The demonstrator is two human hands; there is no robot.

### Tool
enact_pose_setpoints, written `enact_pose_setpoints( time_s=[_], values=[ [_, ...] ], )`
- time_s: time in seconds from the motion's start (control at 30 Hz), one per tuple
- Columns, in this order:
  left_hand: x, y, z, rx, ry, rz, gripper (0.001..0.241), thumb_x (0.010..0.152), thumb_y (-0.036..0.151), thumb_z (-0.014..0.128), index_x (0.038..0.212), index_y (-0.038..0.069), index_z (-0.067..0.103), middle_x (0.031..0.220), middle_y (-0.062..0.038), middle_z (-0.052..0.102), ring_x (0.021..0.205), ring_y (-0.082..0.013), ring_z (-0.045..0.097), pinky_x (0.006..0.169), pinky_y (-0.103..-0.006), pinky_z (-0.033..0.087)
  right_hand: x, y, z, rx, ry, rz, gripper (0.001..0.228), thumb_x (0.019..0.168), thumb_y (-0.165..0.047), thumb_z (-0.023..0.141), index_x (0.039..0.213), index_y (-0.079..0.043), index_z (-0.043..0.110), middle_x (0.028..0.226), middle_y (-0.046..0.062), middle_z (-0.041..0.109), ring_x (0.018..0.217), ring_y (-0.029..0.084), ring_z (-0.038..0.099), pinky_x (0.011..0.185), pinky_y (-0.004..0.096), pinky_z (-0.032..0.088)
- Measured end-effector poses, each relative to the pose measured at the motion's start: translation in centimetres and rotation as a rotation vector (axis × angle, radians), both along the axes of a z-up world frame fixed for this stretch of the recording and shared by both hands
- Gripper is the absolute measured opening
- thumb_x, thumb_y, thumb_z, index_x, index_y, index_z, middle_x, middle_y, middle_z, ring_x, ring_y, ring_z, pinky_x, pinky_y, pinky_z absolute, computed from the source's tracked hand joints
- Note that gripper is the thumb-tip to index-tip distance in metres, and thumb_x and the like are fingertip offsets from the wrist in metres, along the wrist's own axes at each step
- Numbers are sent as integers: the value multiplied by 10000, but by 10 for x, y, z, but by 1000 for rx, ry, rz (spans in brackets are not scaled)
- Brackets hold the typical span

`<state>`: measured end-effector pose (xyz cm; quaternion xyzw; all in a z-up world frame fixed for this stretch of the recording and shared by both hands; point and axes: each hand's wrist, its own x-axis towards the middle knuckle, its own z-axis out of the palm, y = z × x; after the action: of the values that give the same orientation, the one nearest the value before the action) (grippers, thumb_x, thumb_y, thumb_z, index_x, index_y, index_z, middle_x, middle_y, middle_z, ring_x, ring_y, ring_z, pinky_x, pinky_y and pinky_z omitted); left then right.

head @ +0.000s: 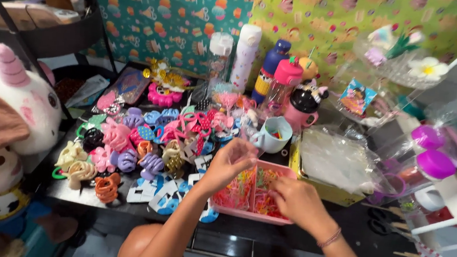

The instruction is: The person sits on the floor and sorts colorful rubber bands from a pink divided container. They pick up small bundles of bands, separate them, and place them back into the container's compartments. The workspace is cluttered with hair accessories, bottles, and stuffed toys.

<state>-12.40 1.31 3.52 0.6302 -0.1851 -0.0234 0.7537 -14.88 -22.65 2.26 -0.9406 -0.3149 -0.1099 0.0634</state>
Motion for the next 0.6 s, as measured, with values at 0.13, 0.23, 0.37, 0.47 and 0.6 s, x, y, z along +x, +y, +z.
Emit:
enact_pose_setpoints(
  time_s=[0.13, 0.23, 0.37, 0.47, 0.6],
  values=[
    [8, 1, 0, -60, -3, -66, 200, 944, 187, 665, 1098, 102, 570, 987, -38, 649, 897, -161, 673, 871, -309, 574, 12, -2, 22, 146, 244, -24, 250, 904, -140, 601, 1079, -150, 780, 1062, 0, 804, 956, 204, 749, 862, 378, 579],
    [4, 3, 0, -55, 28, -84, 233, 943, 209, 664, 1135, 108, 577, 1024, -43, 671, 953, -168, 690, 917, -322, 579, 10, 3, 39, 157, 405, -80, 343, 936, -180, 558, 1232, -206, 732, 1203, -38, 783, 1075, 178, 743, 932, 361, 553],
    [4, 3, 3, -29, 11, -102, 189, 952, 144, 640, 1125, 111, 573, 990, -31, 648, 876, -135, 653, 846, -289, 552, 11, 5, 54, 226, 493, -155, 110, 937, -183, 630, 1037, -227, 614, 913, -50, 879, 663, 67, 838, 456, 219, 550],
    [4, 0, 1, -139, 60, 28, 308, 861, 33, 774, 1135, -32, 649, 942, -203, 680, 894, -255, 713, 828, -401, 607, 14, -3, 41, 284, 328, -141, 135, 865, -176, 716, 981, -239, 692, 853, 53, 842, 874, 292, 799, 764, 400, 637],
    [7, 0, -15, -132, 65, 20, 358, 835, 16, 799, 1154, -33, 642, 952, -204, 684, 871, -258, 710, 805, -401, 613, 13, 3, 46, 316, 265, -97, 53, 872, -202, 737, 894, -230, 776, 896, -2, 846, 859, 221, 818, 809, 318, 629]
  ],
)
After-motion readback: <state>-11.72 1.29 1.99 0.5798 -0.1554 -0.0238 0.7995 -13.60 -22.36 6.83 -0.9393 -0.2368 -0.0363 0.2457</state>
